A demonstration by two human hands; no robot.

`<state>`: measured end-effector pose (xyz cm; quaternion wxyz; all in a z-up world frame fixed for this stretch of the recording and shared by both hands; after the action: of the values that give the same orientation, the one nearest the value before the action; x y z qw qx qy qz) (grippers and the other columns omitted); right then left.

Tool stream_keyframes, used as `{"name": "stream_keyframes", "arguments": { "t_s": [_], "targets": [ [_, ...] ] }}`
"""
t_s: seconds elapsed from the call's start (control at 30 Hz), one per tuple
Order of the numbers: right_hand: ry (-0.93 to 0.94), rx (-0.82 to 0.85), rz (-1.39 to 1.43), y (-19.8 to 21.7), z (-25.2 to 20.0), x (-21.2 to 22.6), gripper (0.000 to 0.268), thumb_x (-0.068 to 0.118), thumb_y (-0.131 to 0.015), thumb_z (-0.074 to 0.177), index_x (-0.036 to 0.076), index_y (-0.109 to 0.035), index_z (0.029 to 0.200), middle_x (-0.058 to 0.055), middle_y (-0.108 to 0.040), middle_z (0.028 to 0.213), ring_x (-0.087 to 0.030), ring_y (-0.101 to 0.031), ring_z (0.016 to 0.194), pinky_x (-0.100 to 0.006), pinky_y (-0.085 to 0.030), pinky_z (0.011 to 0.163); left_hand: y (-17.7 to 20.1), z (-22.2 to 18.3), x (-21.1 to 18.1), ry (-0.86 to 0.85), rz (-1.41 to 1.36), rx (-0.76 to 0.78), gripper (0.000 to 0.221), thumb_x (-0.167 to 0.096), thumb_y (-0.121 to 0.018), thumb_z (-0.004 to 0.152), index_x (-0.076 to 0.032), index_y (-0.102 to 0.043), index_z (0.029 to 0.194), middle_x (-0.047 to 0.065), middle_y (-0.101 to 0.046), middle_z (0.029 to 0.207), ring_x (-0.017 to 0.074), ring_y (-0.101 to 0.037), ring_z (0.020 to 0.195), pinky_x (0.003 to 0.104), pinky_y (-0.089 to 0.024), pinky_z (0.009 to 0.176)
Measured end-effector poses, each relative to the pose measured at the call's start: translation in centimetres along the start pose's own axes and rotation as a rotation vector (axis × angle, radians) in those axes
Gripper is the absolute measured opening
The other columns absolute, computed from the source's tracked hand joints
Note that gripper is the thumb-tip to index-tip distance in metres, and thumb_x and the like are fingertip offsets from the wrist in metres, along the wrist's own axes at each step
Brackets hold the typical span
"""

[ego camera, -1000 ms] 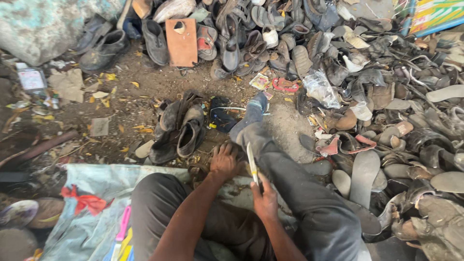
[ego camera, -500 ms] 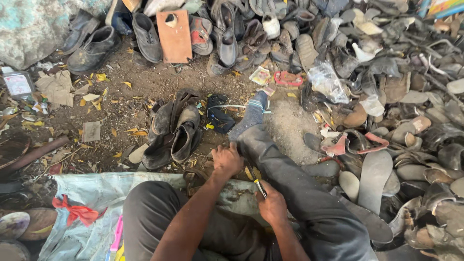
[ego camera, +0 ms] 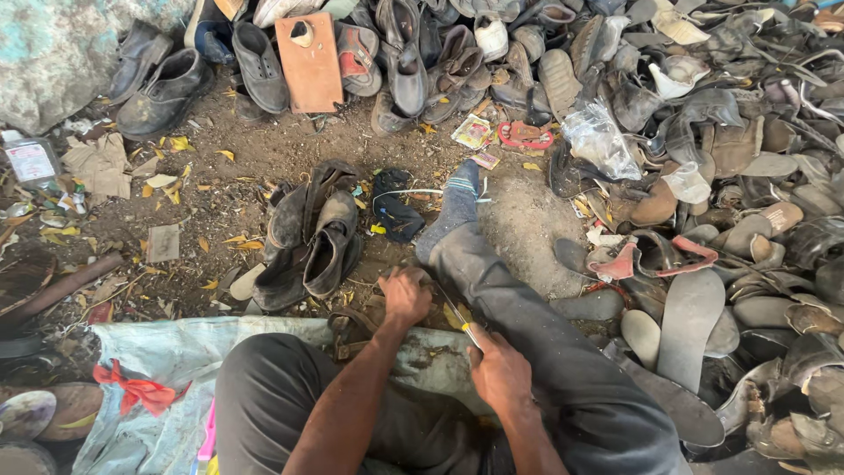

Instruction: The person repairs shoes by using a small blade to trim material from a shoe sole and a hammer to secure parts together.

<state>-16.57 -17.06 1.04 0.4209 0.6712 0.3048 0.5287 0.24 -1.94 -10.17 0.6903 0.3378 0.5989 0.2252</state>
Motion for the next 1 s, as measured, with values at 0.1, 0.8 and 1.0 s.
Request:
{"name": "stream_keyframes", "arguments": {
  "t_s": [0.1,0.8,1.0],
  "targets": [
    [0.059,-0.019,0.004,0.9,0.2,1.1,0.042,0.024,-0.067,0.089,0.028,-0.063,0.130,-0.011,-0.071,0.108,-0.041,-0.069,0.090,-0.053,-0.054,0.075,0.1,-0.2,0.0,-0.009,0.020,-0.020,0.012,-0.017,-0.071,0.071,-0.015,-0.075,0.082,0.004,-0.075,0.103,0.0303,-0.062,0.110,0.057,-0.035,0.096],
    [0.159,0.340,-0.414,0.2,9.6,1.6,0.034,0.026,-0.058,0.097,0.030,-0.068,0.129,-0.007,-0.073,0.109,-0.031,-0.070,0.101,-0.046,-0.055,0.083,1.0,-0.6,-0.6,-0.060,-0.107,-0.035,0.006,-0.017,-0.075,0.073,-0.014,-0.074,0.077,0.004,-0.075,0.093,0.0312,-0.065,0.100,0.059,-0.033,0.102],
    [0.172,0.240,-0.158,-1.7,9.0,0.3,0.037,0.026,-0.059,0.095,0.026,-0.067,0.131,-0.009,-0.074,0.104,-0.032,-0.070,0.098,-0.046,-0.055,0.082,1.0,-0.6,-0.5,-0.070,-0.179,-0.047,0.006,-0.019,-0.075,0.074,-0.014,-0.073,0.075,0.003,-0.075,0.088,0.0291,-0.068,0.095,0.058,-0.033,0.107]
  ]
}}
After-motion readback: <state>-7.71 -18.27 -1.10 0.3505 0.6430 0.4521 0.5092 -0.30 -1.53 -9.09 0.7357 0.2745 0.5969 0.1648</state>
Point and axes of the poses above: each hand's wrist, its own z-axis towards the middle knuckle, its own y-axis out of the back of the hand, x = y × z, the point moved 9 cm from there along z, towards the middle knuckle
